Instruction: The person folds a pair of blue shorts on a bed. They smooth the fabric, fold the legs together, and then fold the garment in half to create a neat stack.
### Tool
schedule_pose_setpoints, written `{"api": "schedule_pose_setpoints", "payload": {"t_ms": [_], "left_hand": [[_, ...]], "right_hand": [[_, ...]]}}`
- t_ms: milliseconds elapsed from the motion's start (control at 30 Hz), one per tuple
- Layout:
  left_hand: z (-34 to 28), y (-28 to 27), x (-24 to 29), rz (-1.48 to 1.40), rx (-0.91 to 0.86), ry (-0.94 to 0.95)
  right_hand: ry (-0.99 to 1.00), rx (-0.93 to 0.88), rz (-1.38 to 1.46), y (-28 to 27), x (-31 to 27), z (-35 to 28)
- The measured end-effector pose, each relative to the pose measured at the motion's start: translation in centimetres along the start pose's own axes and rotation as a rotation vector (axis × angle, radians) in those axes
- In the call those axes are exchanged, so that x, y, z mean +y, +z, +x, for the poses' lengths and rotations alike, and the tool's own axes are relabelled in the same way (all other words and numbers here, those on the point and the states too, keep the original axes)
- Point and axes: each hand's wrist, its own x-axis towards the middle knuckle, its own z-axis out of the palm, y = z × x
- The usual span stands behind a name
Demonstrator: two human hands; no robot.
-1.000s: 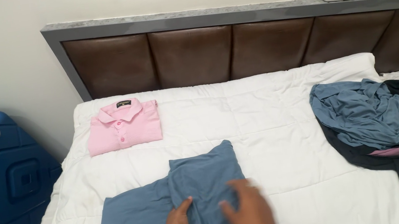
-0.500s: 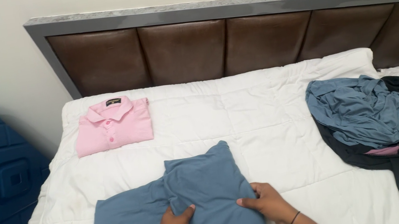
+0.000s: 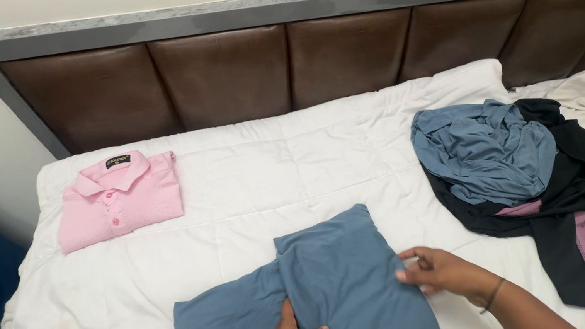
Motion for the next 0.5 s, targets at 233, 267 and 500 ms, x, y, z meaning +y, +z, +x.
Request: {"api": "schedule_pose_setpoints", "payload": {"t_ms": [233,267,500], "left_hand": [[0.9,0.1,-0.4,0.099,0.037,-0.085],[0.8,0.1,-0.1,0.099,0.037,-0.09],[1.5,0.0,-1.4,-0.17,0.047,-0.037]], "right_hand": [[-0.675,0.356,-0.14,1.2,-3.2,7.2],[-0.671,0.352,-0.14,1.5,-3.9,7.9],[-0.57,0.305,-0.382,3.0,-6.5,10.5]]}}
